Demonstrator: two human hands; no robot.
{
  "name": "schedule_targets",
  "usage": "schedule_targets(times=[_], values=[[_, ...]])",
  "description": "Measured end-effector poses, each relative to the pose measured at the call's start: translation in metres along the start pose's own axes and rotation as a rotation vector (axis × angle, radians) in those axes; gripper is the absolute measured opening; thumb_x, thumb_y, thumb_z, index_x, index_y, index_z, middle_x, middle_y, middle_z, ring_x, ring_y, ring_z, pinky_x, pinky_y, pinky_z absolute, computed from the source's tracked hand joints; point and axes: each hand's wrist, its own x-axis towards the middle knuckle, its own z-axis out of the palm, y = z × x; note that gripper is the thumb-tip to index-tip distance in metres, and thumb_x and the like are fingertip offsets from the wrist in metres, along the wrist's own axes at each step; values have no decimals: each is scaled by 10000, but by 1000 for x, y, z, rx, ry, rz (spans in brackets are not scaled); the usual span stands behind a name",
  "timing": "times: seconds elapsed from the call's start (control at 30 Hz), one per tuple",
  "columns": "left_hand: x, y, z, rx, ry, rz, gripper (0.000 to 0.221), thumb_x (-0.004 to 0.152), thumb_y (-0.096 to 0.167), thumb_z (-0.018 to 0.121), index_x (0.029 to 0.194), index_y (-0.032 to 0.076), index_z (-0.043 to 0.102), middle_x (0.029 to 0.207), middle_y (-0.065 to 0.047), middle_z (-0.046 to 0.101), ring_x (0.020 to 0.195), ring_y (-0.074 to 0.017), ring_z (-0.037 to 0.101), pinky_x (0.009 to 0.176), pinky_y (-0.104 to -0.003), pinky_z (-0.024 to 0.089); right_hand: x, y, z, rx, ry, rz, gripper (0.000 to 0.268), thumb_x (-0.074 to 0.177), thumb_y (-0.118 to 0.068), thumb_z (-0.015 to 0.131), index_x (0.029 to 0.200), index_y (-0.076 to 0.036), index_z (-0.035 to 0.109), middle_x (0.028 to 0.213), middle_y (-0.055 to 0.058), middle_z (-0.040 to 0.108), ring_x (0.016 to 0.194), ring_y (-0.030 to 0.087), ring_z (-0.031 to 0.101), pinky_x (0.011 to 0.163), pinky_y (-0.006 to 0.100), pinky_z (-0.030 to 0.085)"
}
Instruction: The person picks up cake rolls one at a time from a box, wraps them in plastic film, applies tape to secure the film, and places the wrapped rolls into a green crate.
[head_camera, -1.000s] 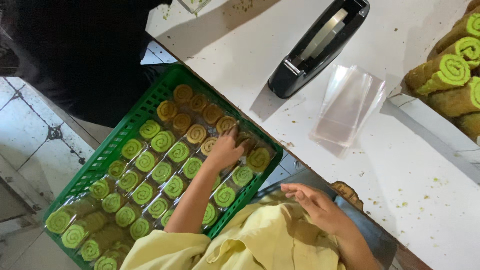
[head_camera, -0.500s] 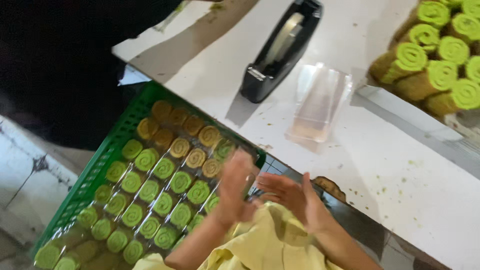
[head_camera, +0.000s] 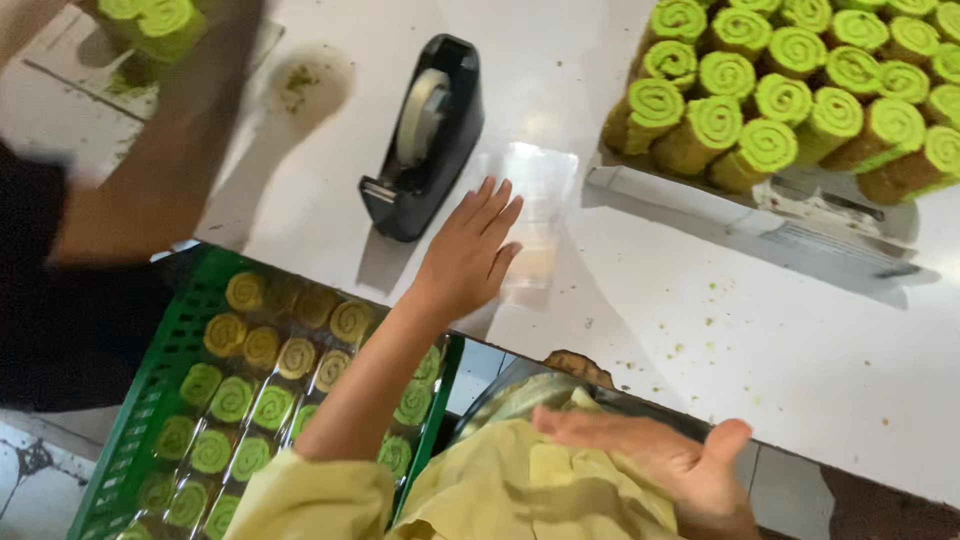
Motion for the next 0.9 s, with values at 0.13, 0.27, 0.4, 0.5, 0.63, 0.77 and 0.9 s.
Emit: schedule_targets(times=[0.13, 0.27, 0.4, 0.5, 0.63, 0.77, 0.9], values=[[33, -9, 36, 21, -274, -104, 703, 1107, 395, 436, 1613, -69, 285, 1704, -262, 236, 1591, -435, 171, 1279, -544, 224, -37, -13, -14, 23, 107, -49, 1171, 944, -899, 216, 1515, 72, 535, 1649, 302, 345, 1577, 462, 273, 1274, 720, 111], [35, -19, 56, 11, -412, -192, 715, 1091, 389, 454, 1610, -67, 269, 1709, -265, 202, 1591, -420, 154, 1285, -534, 195, -67, -18, -33, 115, 142, -134, 1191, 942, -886, 245, 1498, 125, 540, 1613, 335, 393, 1576, 484, 236, 1275, 703, 103], [35, -13, 56, 35, -378, -226, 607, 1112, 300, 376, 1613, -36, 304, 1707, -241, 244, 1587, -399, 198, 1286, -503, 213, -93, -18, -57, -68, 212, -163, 1226, 952, -893, 161, 1441, 146, 589, 1590, 388, 412, 1542, 533, 328, 1220, 707, 294], [34, -11, 57, 18, -340, -261, 566, 1106, 271, 395, 1600, -1, 356, 1710, -190, 282, 1587, -358, 233, 1271, -482, 256, -109, -14, -64, -90, 317, -247, 1252, 963, -876, 175, 1365, 229, 603, 1521, 481, 438, 1487, 610, 388, 1139, 724, 385], [27, -16, 64, 29, -197, -175, 539, 1063, 237, 556, 1530, -20, 481, 1651, -231, 395, 1538, -404, 347, 1253, -504, 309, -131, -12, -78, -51, 304, -329, 1206, 980, -852, 158, 1369, 183, 639, 1514, 522, 382, 1476, 642, 369, 1134, 763, 357], [22, -14, 64, 22, -65, -180, 443, 1046, 116, 582, 1485, 53, 599, 1573, -123, 542, 1481, -300, 471, 1194, -438, 430, -149, -21, -80, -79, 327, -324, 1230, 976, -851, 136, 1369, 216, 604, 1535, 506, 373, 1462, 632, 407, 1148, 745, 367], [34, 6, 29, -339, -106, -367, 416, 1044, 82, 510, 1445, 67, 618, 1533, -188, 560, 1489, -334, 459, 1089, -481, 511, -170, -25, -88, -114, 342, -309, 1244, 971, -865, 142, 1371, 225, 588, 1570, 498, 324, 1502, 665, 319, 1147, 806, 310]])
